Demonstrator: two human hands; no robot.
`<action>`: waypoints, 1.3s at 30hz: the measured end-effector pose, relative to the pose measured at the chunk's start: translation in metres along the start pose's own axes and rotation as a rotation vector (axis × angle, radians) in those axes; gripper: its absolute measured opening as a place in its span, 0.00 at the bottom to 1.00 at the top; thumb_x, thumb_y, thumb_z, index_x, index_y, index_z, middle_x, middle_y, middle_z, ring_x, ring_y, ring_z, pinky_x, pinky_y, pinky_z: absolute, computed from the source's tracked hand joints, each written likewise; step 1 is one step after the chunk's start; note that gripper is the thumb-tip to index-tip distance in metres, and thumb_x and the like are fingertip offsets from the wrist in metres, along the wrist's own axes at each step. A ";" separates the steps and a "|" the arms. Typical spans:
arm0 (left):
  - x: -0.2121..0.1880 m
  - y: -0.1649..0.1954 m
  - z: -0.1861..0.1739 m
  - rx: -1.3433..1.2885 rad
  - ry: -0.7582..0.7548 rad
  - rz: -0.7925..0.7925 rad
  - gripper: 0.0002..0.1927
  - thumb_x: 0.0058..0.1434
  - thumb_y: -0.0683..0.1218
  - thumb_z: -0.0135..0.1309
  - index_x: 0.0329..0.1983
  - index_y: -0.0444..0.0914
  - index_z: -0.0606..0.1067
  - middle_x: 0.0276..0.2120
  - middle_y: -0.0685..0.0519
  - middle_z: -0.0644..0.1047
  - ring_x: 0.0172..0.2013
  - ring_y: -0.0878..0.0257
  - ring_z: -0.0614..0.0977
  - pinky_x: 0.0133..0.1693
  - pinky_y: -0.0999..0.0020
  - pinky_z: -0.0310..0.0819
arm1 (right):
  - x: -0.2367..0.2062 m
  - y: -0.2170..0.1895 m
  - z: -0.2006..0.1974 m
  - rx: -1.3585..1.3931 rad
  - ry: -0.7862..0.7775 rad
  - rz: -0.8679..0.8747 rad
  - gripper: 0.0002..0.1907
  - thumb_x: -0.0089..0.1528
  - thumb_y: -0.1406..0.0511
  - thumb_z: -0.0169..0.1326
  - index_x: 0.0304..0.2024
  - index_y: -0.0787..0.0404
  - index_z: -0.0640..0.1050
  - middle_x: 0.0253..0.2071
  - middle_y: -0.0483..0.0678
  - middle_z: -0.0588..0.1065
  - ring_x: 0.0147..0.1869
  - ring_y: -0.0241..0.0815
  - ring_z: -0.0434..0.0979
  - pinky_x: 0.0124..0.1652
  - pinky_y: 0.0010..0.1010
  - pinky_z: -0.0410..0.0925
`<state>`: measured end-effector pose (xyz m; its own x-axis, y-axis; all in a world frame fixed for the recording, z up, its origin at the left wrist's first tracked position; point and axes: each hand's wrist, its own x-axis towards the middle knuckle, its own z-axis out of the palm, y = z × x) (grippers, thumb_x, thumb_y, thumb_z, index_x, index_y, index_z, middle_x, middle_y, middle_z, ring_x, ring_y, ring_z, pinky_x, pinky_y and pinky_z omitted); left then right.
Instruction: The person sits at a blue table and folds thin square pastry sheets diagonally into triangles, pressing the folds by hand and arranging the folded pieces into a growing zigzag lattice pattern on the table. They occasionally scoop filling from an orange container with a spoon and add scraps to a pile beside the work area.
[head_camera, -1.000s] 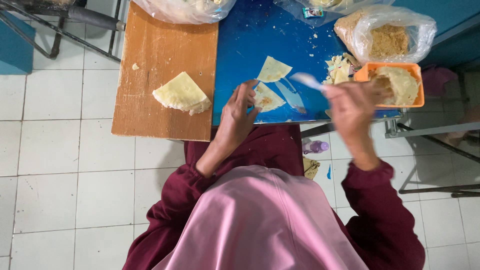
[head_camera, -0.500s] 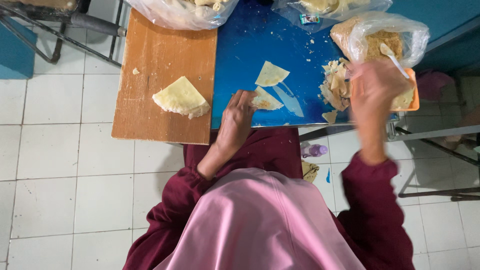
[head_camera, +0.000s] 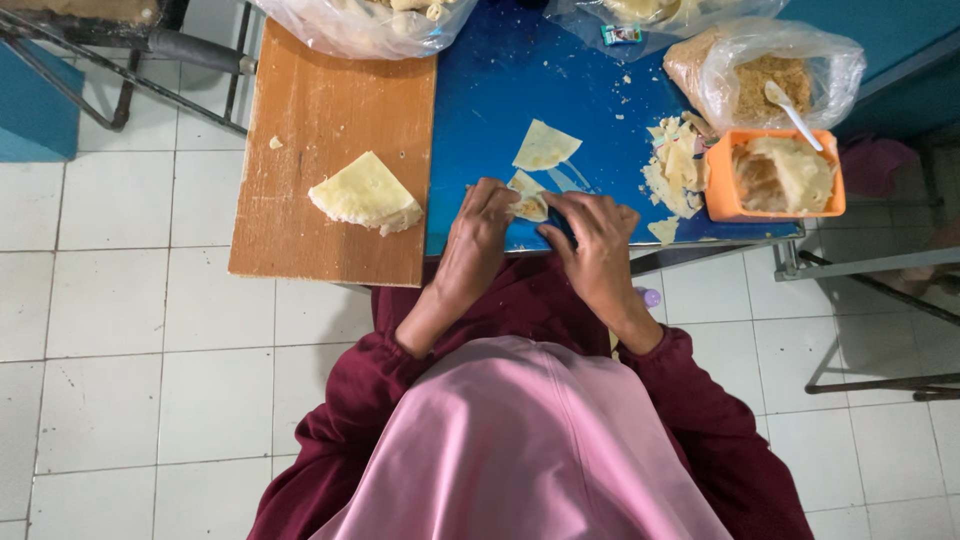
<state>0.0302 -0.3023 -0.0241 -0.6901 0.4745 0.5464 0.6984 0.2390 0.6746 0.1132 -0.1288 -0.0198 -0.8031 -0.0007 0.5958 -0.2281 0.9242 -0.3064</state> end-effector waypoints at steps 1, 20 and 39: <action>0.000 0.000 0.000 0.001 -0.001 0.010 0.12 0.61 0.32 0.54 0.48 0.31 0.73 0.45 0.42 0.73 0.47 0.42 0.76 0.49 0.52 0.69 | 0.001 0.000 0.002 -0.004 -0.003 -0.028 0.19 0.65 0.60 0.64 0.57 0.56 0.80 0.51 0.42 0.77 0.51 0.42 0.72 0.52 0.41 0.55; 0.013 -0.005 0.008 0.104 0.020 -0.028 0.02 0.64 0.35 0.51 0.37 0.34 0.74 0.39 0.46 0.71 0.42 0.47 0.74 0.45 0.55 0.69 | 0.033 0.017 0.004 0.082 -0.108 -0.165 0.04 0.67 0.65 0.61 0.44 0.57 0.81 0.44 0.42 0.76 0.49 0.43 0.71 0.49 0.41 0.56; 0.011 0.006 -0.004 0.049 -0.036 -0.018 0.04 0.62 0.36 0.55 0.37 0.35 0.72 0.41 0.47 0.71 0.42 0.46 0.78 0.41 0.52 0.72 | 0.031 0.014 -0.001 0.145 -0.189 -0.077 0.02 0.65 0.64 0.62 0.41 0.54 0.82 0.39 0.41 0.76 0.46 0.43 0.72 0.48 0.39 0.55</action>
<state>0.0257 -0.2988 -0.0120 -0.6960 0.4994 0.5158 0.6951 0.2887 0.6584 0.0859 -0.1159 -0.0053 -0.8659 -0.1529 0.4763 -0.3581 0.8542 -0.3769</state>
